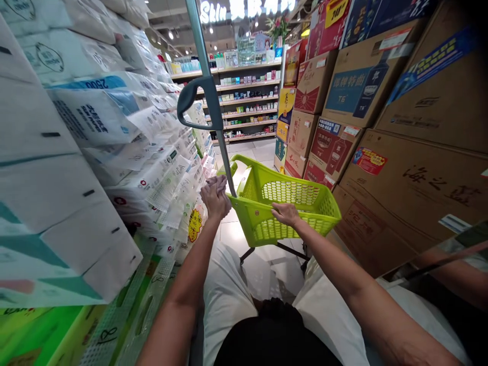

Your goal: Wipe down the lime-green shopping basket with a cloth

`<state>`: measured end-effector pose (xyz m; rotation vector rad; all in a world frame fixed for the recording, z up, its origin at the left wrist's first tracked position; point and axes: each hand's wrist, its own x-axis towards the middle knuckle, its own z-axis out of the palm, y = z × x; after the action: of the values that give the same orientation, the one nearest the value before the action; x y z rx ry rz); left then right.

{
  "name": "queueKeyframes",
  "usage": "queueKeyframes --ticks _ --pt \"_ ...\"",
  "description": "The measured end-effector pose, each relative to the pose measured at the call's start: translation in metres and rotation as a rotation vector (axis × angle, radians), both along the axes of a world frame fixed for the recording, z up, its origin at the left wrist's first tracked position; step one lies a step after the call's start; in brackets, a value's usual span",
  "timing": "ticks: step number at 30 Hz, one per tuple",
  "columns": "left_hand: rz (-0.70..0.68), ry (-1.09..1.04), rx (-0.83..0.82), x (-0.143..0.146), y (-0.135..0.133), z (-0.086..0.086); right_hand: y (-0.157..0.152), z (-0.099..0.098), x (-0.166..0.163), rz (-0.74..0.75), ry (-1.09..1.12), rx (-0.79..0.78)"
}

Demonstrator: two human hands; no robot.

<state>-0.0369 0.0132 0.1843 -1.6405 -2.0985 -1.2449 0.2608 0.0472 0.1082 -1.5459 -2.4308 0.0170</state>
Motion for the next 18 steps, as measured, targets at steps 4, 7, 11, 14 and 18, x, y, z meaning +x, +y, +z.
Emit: queueKeyframes --ticks 4,7,11,14,18 --pt "-0.095 0.108 -0.060 -0.003 -0.007 0.017 0.002 0.000 0.020 -0.050 -0.021 -0.011" --pt "-0.136 0.147 -0.042 0.012 -0.018 0.011 0.002 0.007 0.022 -0.062 0.012 -0.021" --pt "-0.121 0.058 0.012 0.047 -0.028 -0.025 -0.001 0.017 -0.009 -0.208 0.213 -0.025" --pt "-0.149 -0.028 0.038 0.072 -0.032 -0.053 -0.004 0.018 -0.029 -0.370 0.320 0.007" --pt "-0.251 -0.026 0.027 0.076 -0.029 -0.049 -0.001 0.013 -0.023 -0.406 0.387 0.026"
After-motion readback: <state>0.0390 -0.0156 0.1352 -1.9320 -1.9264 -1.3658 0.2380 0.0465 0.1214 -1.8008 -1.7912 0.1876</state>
